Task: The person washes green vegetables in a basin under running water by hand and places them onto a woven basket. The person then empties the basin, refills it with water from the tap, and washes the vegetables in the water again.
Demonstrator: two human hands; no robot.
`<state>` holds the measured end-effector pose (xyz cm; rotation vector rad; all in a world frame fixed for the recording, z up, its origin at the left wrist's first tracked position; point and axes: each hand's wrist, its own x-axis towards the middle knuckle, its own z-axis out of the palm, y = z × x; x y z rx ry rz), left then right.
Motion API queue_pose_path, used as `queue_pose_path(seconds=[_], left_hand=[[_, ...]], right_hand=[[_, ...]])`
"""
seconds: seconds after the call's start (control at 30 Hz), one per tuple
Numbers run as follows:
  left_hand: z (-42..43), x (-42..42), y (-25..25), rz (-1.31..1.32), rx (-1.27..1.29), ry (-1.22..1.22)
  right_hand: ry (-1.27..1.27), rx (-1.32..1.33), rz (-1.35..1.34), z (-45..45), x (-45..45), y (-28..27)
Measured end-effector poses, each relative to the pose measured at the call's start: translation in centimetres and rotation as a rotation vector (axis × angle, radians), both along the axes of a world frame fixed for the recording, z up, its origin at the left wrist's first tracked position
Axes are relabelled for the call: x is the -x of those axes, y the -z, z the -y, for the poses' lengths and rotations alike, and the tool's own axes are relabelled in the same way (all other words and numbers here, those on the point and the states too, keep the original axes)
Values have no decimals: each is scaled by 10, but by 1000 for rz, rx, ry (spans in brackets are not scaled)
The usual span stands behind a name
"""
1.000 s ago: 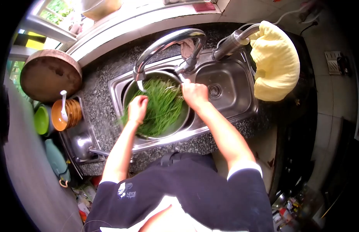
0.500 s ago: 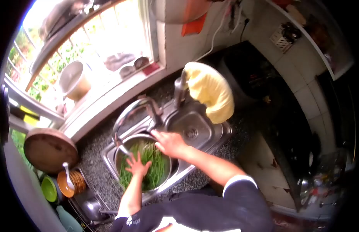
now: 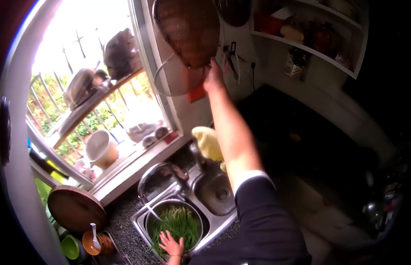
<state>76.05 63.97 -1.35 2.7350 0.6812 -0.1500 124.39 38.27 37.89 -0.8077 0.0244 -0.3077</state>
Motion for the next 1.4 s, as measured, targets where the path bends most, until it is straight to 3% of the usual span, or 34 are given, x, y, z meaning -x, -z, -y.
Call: queue_pose_path(seconds=[0.1,0.17,0.23,0.33,0.37,0.43,0.47,0.57,0.6,0.67,0.73,0.87,0.93,0.97,1.03,1.13,1.23,1.33,1.4], left_hand=[[9,14,-12,31,-36,18],[13,21,-20,74,-74,35],[22,25,-40,114,-139,48],[25,31,-43,147,-200,66],[22,33,-31,128,-110,30],[18,32,-18,94,-15,21],[21,31,-12,113,-7,22],[24,27,0,318,33,204],[16,23,21,443,116,297],[17,17,30,402,124,355],[24,12,22,409,176,384],[30,3,5,532,212,430],[26,0,5,508,208,414],[23,-1,8,471,217,387],[17,-2,8,401,231,367],[14,-6,1,331,209,368],[15,-5,-3,327,229,377],[16,-1,-1,374,267,417],[18,5,1,393,259,430]], right_hand=[[105,-387,389,-1,-21,6],[3,-480,433,14,-22,6],[-133,-608,445,13,32,-27],[-156,-689,510,26,41,-51],[-152,-683,509,33,45,-62],[-126,-563,755,45,69,-83],[-153,-561,716,53,85,-92],[-199,-536,746,83,102,-96],[-238,-426,851,107,104,-91],[116,-249,890,111,148,-75],[151,-76,945,121,191,-48],[548,335,683,131,275,19],[787,773,564,154,307,74],[743,740,241,150,329,93],[738,880,-51,154,363,134],[620,1223,-151,163,416,188],[88,1429,-429,168,458,244],[-214,1905,147,156,473,285],[-350,2062,396,156,465,312]])
